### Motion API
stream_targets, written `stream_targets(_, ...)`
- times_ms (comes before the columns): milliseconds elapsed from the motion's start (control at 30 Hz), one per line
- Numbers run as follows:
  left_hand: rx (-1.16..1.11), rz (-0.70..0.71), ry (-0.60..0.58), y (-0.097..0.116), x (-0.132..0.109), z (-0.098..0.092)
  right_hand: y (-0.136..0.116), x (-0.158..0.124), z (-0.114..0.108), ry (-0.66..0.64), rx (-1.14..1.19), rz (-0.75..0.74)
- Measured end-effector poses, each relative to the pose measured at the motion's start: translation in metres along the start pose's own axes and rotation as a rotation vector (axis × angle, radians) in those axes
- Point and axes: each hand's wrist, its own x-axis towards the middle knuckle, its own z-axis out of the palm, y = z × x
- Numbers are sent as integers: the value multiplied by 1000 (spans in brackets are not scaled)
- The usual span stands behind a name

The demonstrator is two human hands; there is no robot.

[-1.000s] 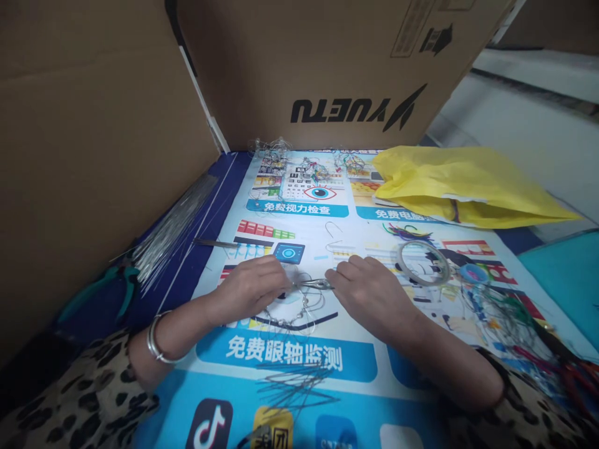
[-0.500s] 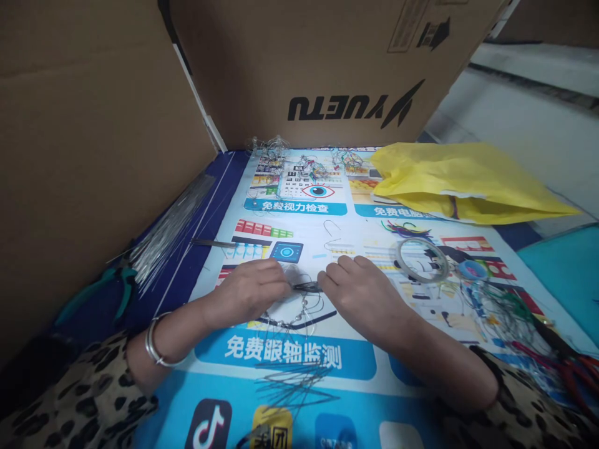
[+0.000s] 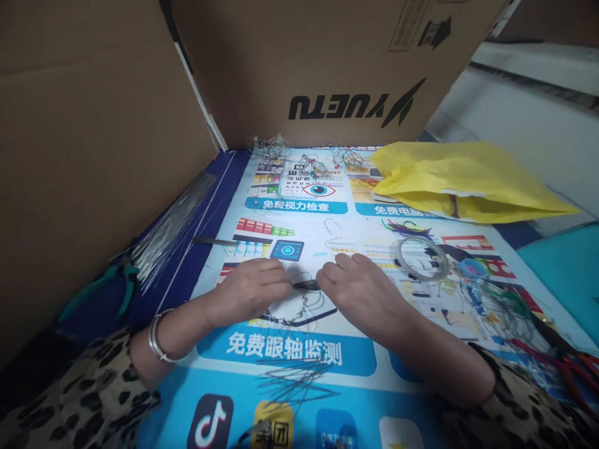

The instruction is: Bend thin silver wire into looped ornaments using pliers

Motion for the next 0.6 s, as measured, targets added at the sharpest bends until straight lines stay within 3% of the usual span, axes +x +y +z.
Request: stream_targets(600,-18,-18,7,-1,-2,2,1,-1,2,-24,24,-12)
